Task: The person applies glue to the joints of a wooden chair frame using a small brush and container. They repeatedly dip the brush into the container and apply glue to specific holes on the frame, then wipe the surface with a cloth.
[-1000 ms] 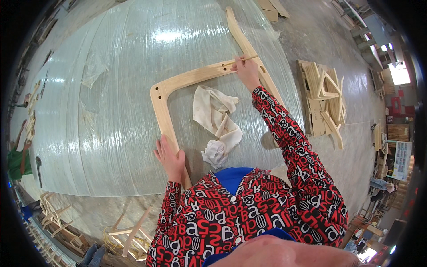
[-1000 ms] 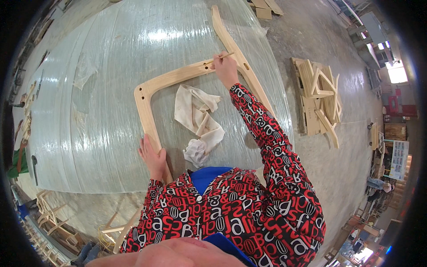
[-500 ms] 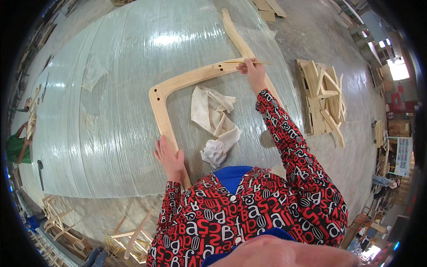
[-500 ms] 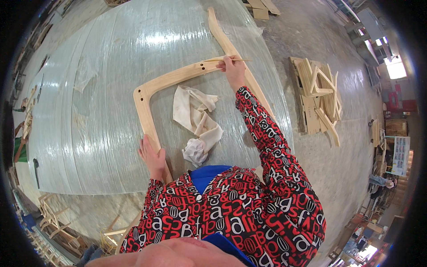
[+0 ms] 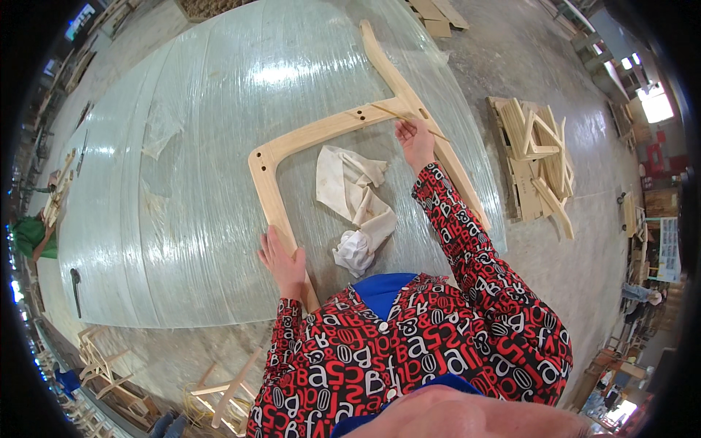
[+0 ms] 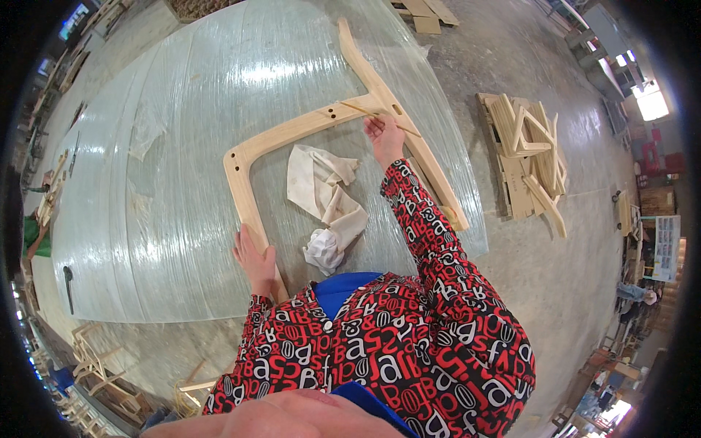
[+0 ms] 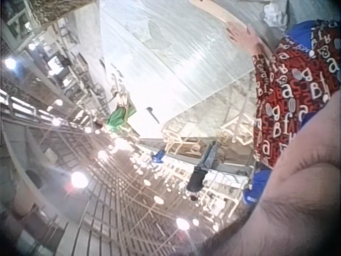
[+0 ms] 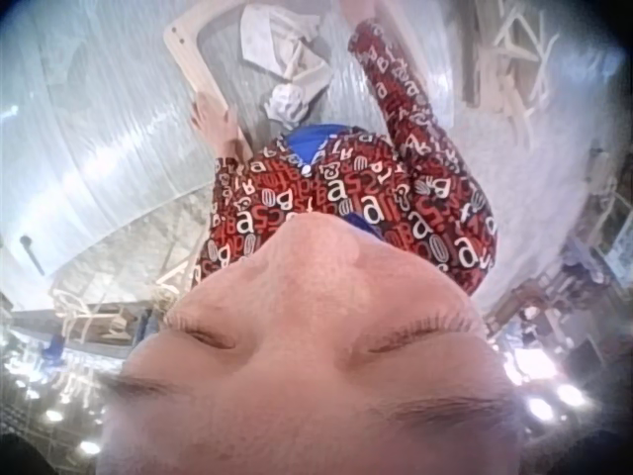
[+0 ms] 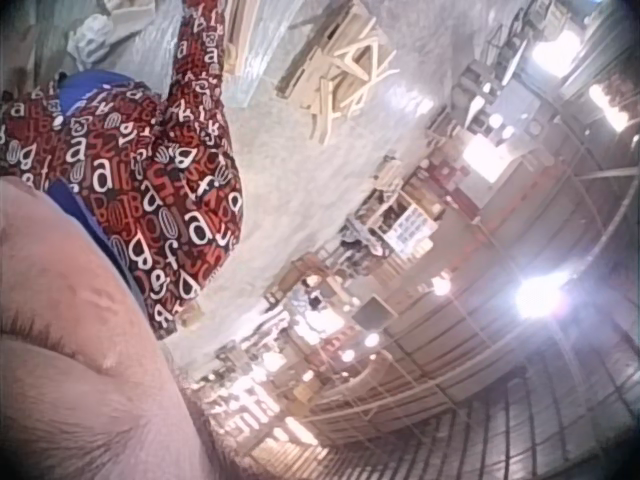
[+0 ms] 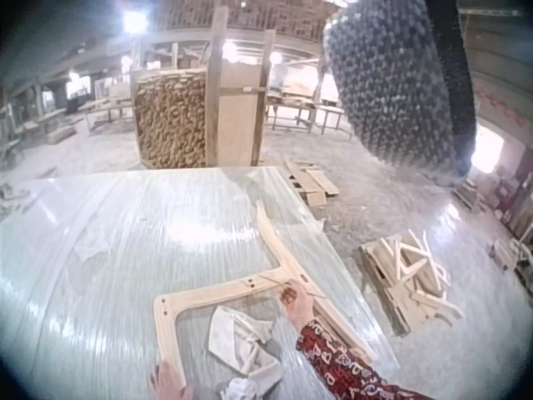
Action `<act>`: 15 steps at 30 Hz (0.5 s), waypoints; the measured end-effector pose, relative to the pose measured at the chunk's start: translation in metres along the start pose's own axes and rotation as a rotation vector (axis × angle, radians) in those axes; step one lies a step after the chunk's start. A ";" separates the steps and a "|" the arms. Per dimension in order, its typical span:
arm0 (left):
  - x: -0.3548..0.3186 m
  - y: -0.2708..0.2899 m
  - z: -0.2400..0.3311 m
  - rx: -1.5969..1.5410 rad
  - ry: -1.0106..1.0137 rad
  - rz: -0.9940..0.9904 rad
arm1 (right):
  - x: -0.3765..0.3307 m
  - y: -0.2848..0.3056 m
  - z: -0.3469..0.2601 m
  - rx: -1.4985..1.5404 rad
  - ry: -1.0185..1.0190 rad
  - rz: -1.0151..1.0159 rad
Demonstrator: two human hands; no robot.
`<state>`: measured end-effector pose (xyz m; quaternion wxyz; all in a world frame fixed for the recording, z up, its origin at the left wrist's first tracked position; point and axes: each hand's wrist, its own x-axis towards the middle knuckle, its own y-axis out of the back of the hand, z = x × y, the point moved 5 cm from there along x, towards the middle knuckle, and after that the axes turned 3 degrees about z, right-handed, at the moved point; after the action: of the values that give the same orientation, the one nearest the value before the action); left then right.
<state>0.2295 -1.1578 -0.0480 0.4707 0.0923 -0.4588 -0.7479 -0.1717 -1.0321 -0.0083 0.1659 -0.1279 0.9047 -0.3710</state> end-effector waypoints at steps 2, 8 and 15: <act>0.001 -0.001 0.000 -0.002 -0.001 0.000 | 0.001 0.003 0.006 -0.047 -0.024 0.057; 0.012 -0.014 0.015 0.111 -0.048 -0.002 | 0.002 0.015 -0.015 -0.062 -0.007 0.094; 0.004 -0.067 0.091 -0.024 -0.626 -0.225 | -0.078 0.061 -0.121 -0.564 0.386 -0.013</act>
<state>0.1335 -1.0975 -0.0478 0.2226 -0.0975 -0.5592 -0.7926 -0.1550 -0.8858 0.0454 -0.0527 -0.1018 0.9855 -0.1249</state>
